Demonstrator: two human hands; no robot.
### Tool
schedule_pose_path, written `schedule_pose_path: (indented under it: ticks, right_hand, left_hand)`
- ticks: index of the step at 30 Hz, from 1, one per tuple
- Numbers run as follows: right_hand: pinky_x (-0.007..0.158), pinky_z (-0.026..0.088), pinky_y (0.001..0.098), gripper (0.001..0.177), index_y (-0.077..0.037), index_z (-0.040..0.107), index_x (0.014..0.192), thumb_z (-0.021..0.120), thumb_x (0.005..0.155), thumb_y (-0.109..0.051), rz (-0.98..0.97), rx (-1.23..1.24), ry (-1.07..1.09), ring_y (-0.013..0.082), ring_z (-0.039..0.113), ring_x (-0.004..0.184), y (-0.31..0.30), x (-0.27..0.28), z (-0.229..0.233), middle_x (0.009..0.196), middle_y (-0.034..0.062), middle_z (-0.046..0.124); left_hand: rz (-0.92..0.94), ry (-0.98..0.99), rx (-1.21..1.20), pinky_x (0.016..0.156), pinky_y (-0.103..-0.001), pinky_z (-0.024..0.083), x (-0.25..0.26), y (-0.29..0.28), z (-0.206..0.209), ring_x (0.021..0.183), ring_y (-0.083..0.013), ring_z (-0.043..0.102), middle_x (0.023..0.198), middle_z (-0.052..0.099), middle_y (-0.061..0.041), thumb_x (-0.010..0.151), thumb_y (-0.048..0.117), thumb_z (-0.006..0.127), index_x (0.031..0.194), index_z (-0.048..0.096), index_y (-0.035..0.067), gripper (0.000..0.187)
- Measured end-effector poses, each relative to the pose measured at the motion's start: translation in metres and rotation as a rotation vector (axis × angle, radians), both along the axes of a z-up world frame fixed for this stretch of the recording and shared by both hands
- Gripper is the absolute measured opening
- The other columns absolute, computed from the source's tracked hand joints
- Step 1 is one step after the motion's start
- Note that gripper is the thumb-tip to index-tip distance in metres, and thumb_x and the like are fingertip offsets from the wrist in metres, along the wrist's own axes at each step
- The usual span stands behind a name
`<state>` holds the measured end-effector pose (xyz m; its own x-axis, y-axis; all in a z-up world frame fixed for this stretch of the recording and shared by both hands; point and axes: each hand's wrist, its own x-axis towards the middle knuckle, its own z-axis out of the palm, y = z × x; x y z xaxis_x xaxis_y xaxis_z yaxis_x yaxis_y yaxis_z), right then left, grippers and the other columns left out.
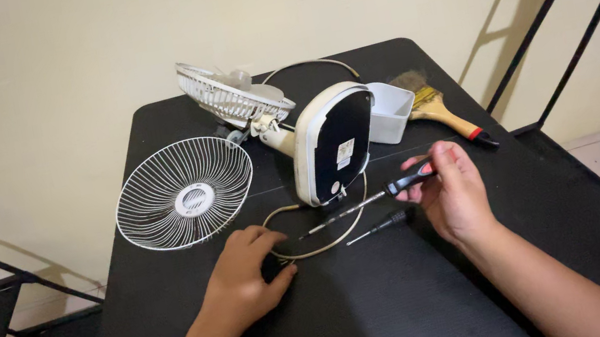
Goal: The person uses a screwdriver to remove screws from the back cover of a table fan. They then detach the back cover, exposing the internal wiring and motor, and set the cover aside on the table.
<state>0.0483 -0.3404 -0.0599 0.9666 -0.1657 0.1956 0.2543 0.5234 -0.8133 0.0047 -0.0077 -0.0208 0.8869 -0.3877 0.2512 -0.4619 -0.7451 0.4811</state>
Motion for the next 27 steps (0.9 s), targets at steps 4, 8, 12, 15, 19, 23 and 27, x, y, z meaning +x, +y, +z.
schedule_pose_path:
  ticks: [4, 8, 12, 15, 19, 23, 27]
  right_hand:
    - [0.071, 0.064, 0.0432, 0.013, -0.008, 0.051, 0.097, 0.050, 0.104, -0.019, 0.137, 0.042, 0.051, 0.0213, 0.067, 0.066, -0.016, 0.006, 0.005, 0.098, 0.0187, 0.066]
    - [0.080, 0.063, 0.0454, 0.006, -0.003, 0.053, 0.097, 0.050, 0.094, -0.007, 0.477, 0.028, 0.025, 0.0337, 0.075, 0.080, -0.056, 0.014, 0.018, 0.106, 0.0263, 0.066]
    - [0.087, 0.056, 0.0489, 0.013, 0.002, 0.055, 0.092, 0.051, 0.081, 0.006, 0.658, -0.146, 0.193, 0.0398, 0.073, 0.099, -0.078, 0.020, 0.019, 0.114, 0.0322, 0.066]
    - [0.090, 0.056, 0.0512, 0.017, 0.001, 0.055, 0.087, 0.049, 0.074, 0.010, 0.704, -0.125, 0.252, 0.0406, 0.072, 0.105, -0.072, 0.024, 0.007, 0.115, 0.0322, 0.066]
    - [0.094, 0.057, 0.0514, 0.019, 0.000, 0.055, 0.088, 0.049, 0.073, 0.012, 0.752, -0.108, 0.296, 0.0410, 0.071, 0.106, -0.061, 0.030, -0.005, 0.113, 0.0308, 0.067]
    - [0.097, 0.056, 0.0509, 0.019, -0.001, 0.053, 0.086, 0.051, 0.074, 0.013, 0.774, -0.118, 0.263, 0.0373, 0.071, 0.106, -0.054, 0.031, -0.009, 0.114, 0.0271, 0.068]
    - [0.098, 0.055, 0.0501, 0.021, -0.003, 0.051, 0.084, 0.053, 0.072, 0.014, 0.799, -0.115, 0.189, 0.0321, 0.072, 0.105, -0.052, 0.025, 0.001, 0.115, 0.0229, 0.068]
  left_hand:
    - [-0.023, -0.011, -0.042, 0.088, -0.037, 0.052, 0.001, 0.001, -0.002, 0.102, -0.0245, 0.062, 0.109, 0.067, -0.006, 0.071, 0.023, 0.086, 0.111, 0.071, 0.009, 0.045]
    - [-0.025, -0.079, -0.134, 0.088, -0.036, 0.054, -0.002, -0.003, -0.006, 0.101, -0.0236, 0.064, 0.110, 0.068, -0.006, 0.073, 0.023, 0.085, 0.111, 0.071, 0.009, 0.043]
    - [-0.032, -0.192, -0.210, 0.091, -0.038, 0.053, -0.003, -0.006, -0.009, 0.108, -0.0265, 0.064, 0.117, 0.067, -0.010, 0.072, 0.021, 0.086, 0.114, 0.071, 0.007, 0.047]
    - [0.043, -0.034, -0.190, 0.090, -0.036, 0.055, -0.004, -0.007, -0.009, 0.105, -0.0235, 0.066, 0.123, 0.063, -0.011, 0.073, 0.023, 0.085, 0.121, 0.067, 0.008, 0.054]
    - [-0.024, -0.133, -0.291, 0.085, -0.037, 0.056, -0.005, -0.014, -0.009, 0.103, -0.0247, 0.065, 0.120, 0.065, -0.014, 0.077, 0.022, 0.083, 0.128, 0.063, 0.004, 0.058]
    - [0.099, 0.178, -0.497, 0.071, -0.030, 0.061, 0.002, -0.036, -0.008, 0.086, -0.0170, 0.072, 0.111, 0.070, -0.009, 0.083, 0.018, 0.075, 0.131, 0.062, 0.007, 0.051]
    - [0.168, 0.168, -0.440, 0.071, -0.025, 0.059, 0.013, -0.042, -0.004, 0.086, -0.0127, 0.071, 0.111, 0.068, -0.006, 0.091, 0.015, 0.073, 0.122, 0.068, 0.006, 0.032]
